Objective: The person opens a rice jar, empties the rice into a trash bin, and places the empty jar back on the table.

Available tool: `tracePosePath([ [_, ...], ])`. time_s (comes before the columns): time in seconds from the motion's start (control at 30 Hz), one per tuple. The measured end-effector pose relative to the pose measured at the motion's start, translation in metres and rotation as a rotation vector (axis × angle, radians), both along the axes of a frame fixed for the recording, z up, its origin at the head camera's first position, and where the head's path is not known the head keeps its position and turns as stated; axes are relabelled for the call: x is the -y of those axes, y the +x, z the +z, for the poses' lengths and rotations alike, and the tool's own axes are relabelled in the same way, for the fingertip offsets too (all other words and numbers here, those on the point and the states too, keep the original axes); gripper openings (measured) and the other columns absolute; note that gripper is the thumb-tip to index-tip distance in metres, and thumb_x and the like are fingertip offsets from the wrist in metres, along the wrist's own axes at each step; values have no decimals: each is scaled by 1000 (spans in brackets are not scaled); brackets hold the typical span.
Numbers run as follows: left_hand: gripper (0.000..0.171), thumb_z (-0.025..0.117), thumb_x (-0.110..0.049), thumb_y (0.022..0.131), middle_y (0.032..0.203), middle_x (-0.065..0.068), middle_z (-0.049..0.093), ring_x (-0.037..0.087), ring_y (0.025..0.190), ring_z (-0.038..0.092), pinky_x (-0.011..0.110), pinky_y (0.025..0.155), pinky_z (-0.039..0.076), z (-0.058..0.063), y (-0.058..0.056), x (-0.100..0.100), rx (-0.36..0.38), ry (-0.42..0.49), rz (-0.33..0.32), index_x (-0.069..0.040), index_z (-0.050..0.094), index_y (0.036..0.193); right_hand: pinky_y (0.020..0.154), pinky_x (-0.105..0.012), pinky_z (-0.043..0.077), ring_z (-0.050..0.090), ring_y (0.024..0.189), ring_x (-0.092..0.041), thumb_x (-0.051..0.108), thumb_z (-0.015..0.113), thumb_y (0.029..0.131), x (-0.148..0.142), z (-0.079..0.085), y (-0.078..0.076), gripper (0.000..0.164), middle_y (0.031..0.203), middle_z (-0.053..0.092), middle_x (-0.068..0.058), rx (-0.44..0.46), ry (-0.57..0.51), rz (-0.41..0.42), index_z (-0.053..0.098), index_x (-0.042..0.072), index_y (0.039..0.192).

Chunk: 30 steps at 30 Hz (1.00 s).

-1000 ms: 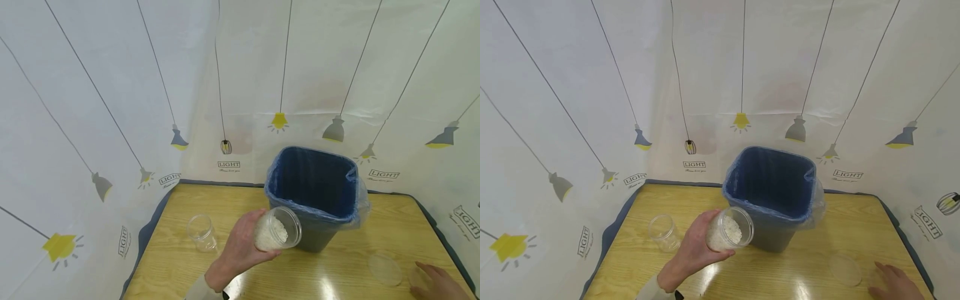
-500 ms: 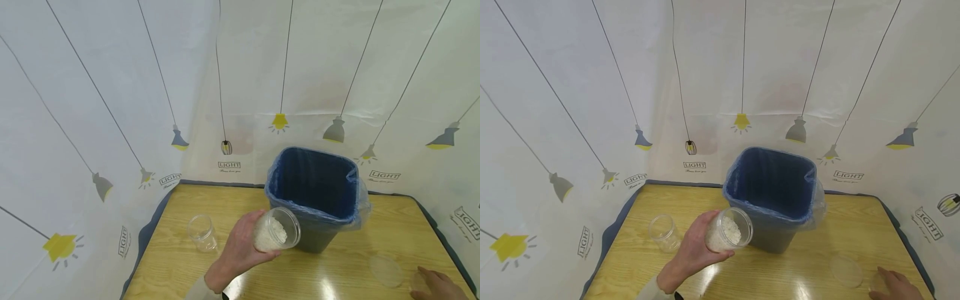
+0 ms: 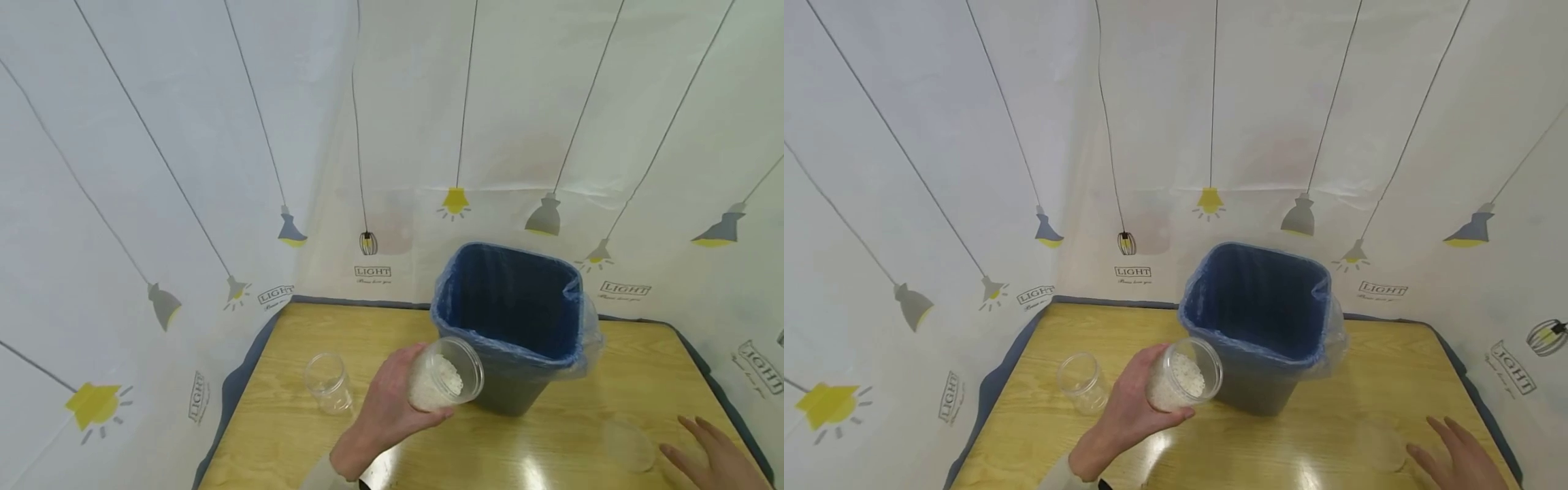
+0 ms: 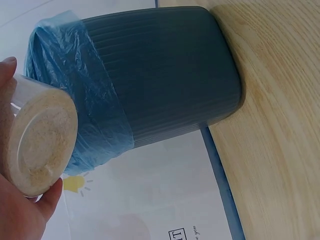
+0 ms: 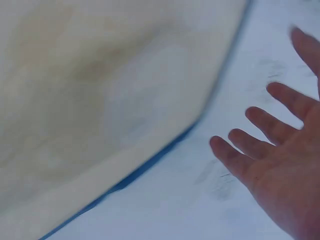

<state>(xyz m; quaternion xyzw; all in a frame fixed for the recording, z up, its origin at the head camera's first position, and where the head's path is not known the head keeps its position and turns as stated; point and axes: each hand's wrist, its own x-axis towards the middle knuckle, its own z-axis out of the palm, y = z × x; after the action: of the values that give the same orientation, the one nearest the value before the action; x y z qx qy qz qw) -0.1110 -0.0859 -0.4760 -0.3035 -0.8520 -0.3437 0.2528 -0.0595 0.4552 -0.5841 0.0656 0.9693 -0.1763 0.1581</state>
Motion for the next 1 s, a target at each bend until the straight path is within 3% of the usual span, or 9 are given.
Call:
tracePosePath([
  [0.2, 99, 96, -45, 60, 130, 6, 64, 23, 117, 63, 40, 94, 56, 1, 1, 0, 12, 30, -5, -8, 53, 141, 87, -78, 38, 36, 122, -69, 48, 42, 110, 72, 74, -6, 75, 146, 32, -48, -340, -126, -77, 37, -18, 147],
  [0.3, 98, 96, -44, 60, 129, 6, 64, 22, 116, 63, 40, 93, 56, 2, 0, -1, 7, 33, -9, -8, 54, 140, 89, -76, 37, 40, 126, -66, 41, 45, 111, 106, 101, -5, 65, 150, 38, -41, -515, -201, -124, 39, -8, 153],
  [0.43, 97, 96, -43, 61, 128, 5, 64, 22, 115, 63, 39, 92, 56, 2, -1, -2, 5, 37, -9, -8, 54, 140, 96, -77, 34, 39, 134, -62, 35, 45, 111, 139, 126, -10, 55, 157, 40, -30, -637, -333, -123, 37, 13, 161],
  [0.5, 97, 96, -42, 61, 129, 5, 64, 22, 115, 63, 39, 92, 57, 3, -1, -2, 10, 43, -10, -7, 54, 140, 110, -58, 39, 40, 136, -58, 33, 44, 112, 150, 136, -17, 54, 159, 39, -26, -648, -398, -96, 35, 21, 163],
  [0.57, 97, 96, -41, 61, 129, 6, 64, 22, 115, 63, 39, 92, 57, 4, -2, -2, 18, 50, -10, -7, 53, 141, 109, -31, 40, 40, 138, -55, 33, 41, 112, 157, 143, -24, 53, 161, 38, -23, -633, -445, -60, 31, 25, 164],
  [0.63, 96, 96, -41, 62, 130, 5, 64, 22, 116, 62, 39, 93, 56, 5, -2, -2, 33, 58, -13, -8, 53, 141, 111, -29, 38, 38, 140, -54, 33, 38, 113, 164, 148, -31, 55, 163, 34, -22, -607, -488, -29, 26, 23, 165],
  [0.67, 96, 96, -40, 62, 130, 5, 64, 22, 116, 62, 40, 93, 56, 5, -2, -2, 35, 62, -13, -8, 53, 141, 114, -30, 37, 35, 142, -55, 34, 36, 113, 167, 150, -34, 56, 165, 30, -23, -586, -512, -18, 23, 21, 166],
  [0.8, 96, 97, -40, 61, 130, 5, 64, 22, 116, 62, 40, 93, 56, 6, -3, -1, 32, 69, -6, -7, 53, 140, 109, -77, 22, 22, 145, -60, 37, 30, 114, 176, 154, -44, 60, 167, 19, -27, -517, -576, 10, 14, 12, 167],
  [1.0, 97, 98, -41, 60, 128, 6, 64, 22, 115, 63, 42, 91, 57, 4, -5, 2, 17, 73, 18, -6, 53, 139, 110, -76, 23, 22, 145, -60, 40, 35, 113, 187, 155, -53, 68, 167, 12, -30, -449, -602, 41, 5, 8, 166],
])
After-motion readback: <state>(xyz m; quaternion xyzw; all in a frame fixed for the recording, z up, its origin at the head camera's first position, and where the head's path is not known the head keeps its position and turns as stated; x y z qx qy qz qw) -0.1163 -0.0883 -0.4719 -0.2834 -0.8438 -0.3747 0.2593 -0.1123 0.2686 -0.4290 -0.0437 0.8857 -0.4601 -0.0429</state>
